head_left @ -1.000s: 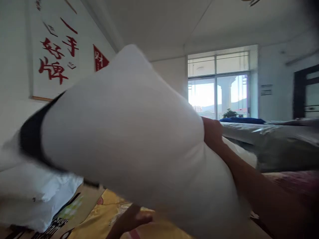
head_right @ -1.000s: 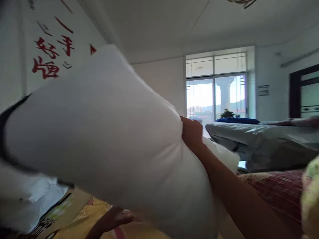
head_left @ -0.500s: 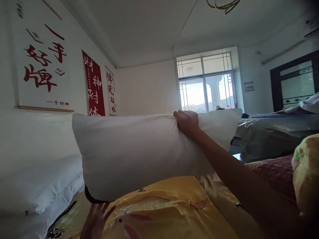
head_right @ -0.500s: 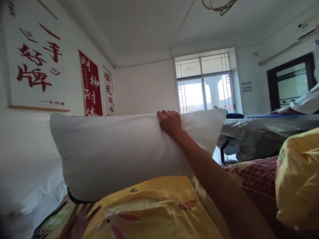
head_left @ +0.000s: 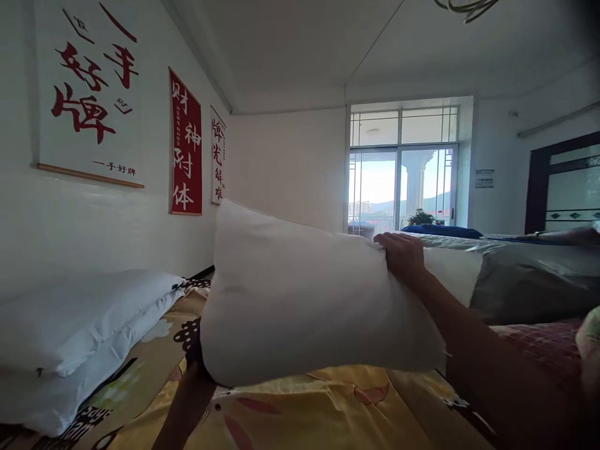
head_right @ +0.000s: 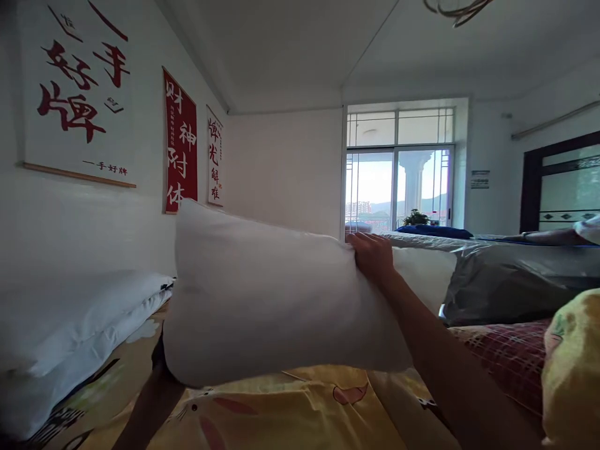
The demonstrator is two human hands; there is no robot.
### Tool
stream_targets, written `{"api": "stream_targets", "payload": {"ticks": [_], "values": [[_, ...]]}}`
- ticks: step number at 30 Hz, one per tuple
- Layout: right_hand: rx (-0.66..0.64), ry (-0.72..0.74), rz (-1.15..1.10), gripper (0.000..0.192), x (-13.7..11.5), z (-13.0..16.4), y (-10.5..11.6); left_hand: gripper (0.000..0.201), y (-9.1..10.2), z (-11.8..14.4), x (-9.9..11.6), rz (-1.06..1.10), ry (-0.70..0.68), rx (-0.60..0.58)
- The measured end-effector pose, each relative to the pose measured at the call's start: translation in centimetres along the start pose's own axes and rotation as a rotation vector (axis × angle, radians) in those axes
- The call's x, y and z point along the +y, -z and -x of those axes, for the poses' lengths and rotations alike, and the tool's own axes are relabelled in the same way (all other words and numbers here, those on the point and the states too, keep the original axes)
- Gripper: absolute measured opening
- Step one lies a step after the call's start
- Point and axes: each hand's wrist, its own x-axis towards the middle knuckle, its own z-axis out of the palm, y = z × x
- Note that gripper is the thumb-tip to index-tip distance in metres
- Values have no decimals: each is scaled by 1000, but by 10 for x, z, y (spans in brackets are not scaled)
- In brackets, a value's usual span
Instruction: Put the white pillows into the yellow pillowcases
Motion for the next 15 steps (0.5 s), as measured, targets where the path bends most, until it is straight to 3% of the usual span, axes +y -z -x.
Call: {"api": "stream_targets", "payload": {"ticks": [3,5,7,10,12,15], "values": [[-253,-96,-314,28,-14,5,-26,50,-14,11,-26,47,164,-34],[-349,-35,-401,33,-41,12,-48,55,-24,21,-41,-35,222,-78],[-447,21,-525,37,-75,19,-67,58,-31,32,-48,-139,196,-110],[-495,-64,-778,53,-118,25,-81,57,-32,45,-40,-292,107,-104],[-524,-141,-915,63,-133,25,-84,52,-29,50,-26,-431,77,-120],[-770,-31,-971,62,-144,25,-90,38,-26,54,-9,-633,93,-307]]}}
